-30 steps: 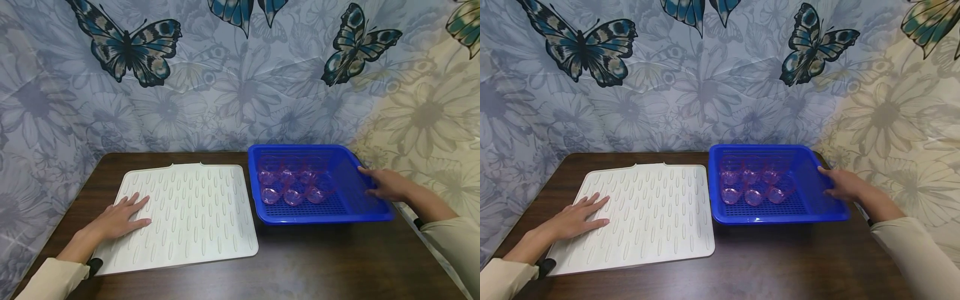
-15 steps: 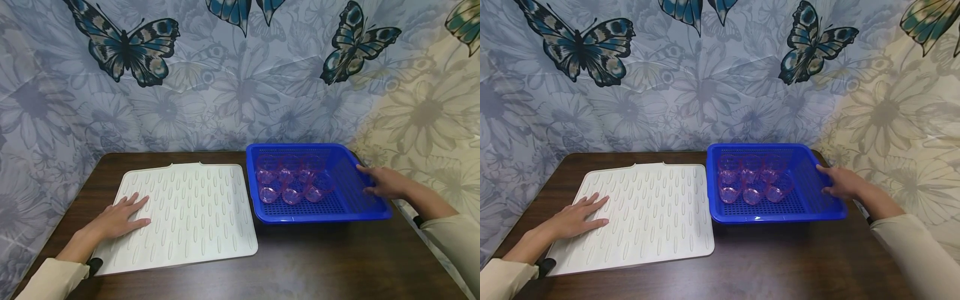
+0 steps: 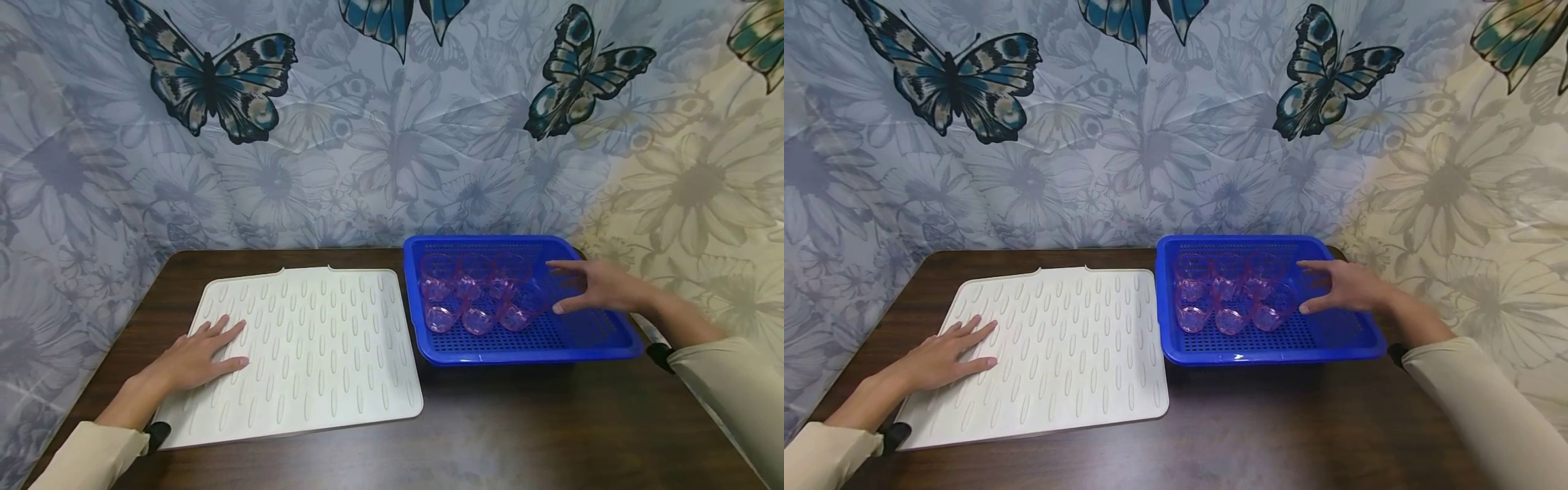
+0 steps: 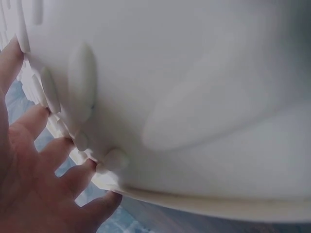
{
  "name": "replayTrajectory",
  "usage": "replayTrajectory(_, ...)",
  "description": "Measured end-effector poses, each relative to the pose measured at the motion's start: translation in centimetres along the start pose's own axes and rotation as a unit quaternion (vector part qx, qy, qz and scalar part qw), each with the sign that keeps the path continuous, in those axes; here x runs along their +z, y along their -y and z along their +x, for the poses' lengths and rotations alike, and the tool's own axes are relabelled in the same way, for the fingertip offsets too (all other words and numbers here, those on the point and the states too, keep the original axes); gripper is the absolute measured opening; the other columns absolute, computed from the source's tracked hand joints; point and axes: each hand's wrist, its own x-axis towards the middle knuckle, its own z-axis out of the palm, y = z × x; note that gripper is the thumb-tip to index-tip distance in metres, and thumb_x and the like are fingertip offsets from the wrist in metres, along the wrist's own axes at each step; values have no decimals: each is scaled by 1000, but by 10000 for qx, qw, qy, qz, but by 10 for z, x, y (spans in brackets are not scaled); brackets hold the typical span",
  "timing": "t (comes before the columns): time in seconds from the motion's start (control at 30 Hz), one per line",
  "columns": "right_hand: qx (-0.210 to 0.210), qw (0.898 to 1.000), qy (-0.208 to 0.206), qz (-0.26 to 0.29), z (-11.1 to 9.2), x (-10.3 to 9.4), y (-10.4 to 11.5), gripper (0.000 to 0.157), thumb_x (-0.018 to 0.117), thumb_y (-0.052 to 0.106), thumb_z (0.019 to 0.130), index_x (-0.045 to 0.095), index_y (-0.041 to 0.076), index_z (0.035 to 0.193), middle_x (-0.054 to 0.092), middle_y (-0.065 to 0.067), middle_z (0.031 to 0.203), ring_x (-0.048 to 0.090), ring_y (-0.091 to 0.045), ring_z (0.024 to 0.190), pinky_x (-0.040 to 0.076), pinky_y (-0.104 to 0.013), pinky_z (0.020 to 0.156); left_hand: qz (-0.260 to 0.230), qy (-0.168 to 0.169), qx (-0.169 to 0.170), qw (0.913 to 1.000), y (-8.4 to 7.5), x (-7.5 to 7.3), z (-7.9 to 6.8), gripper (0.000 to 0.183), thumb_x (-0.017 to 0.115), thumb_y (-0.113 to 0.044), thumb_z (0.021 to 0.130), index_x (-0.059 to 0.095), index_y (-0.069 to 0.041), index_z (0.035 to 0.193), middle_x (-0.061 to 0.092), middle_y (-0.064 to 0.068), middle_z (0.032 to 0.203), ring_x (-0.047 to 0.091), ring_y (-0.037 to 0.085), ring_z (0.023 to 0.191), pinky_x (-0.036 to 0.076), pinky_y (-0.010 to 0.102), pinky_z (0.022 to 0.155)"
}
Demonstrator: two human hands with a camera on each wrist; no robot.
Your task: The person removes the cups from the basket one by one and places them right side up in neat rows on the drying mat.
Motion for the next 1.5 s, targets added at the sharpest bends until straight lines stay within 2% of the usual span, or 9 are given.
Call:
replayTrajectory(0.17,82,9968,419,669,7,9,5,87,80,20,86,30,-11,150,41,-38,144,49,-55,124,56,-48,88,-41,17,18,10000,-1,-1,0,83,58,-60,93,38,-6,153,27,33,155,24,63,137,20,78,101)
replayTrajectory(0.37,35,9953,503,829,13,13,7,85,81,17,85,32,-12,148,41,-38,144,49,-55,125,56,-46,88,-68,43,-2,10000,-2,-2,0,83,58,-60,93,38,-7,153,27,32,156,23,62,137,20,78,101)
replayTrajectory(0.67,-81,9973,503,536,17,17,12,83,83,19,83,38,-15,144,47,-37,140,51,-53,124,49,-58,95,-115,159,137,9997,6,-9,0,80,58,-58,94,38,-9,154,27,31,156,24,60,138,21,78,101)
replayTrajectory(0.93,-389,9983,426,-8,23,23,12,80,86,20,78,46,-16,138,52,-35,135,58,-50,116,52,-56,90,-186,195,143,9995,9,-10,0,81,59,-58,94,37,-8,154,25,32,157,24,59,139,21,77,102)
replayTrajectory(1.07,-273,9981,486,-267,25,24,11,83,87,24,77,47,-13,139,53,-34,135,59,-48,116,53,-55,88,-172,155,179,9996,10,-9,-1,80,59,-57,94,37,-9,154,25,33,156,24,59,139,22,77,103)
replayTrajectory(1.5,-115,9975,464,-520,28,26,17,82,87,24,76,49,-12,139,58,-33,129,60,-47,115,54,-55,87,-166,196,122,9996,11,-9,0,83,60,-59,92,38,-7,153,25,34,156,24,60,138,24,77,102)
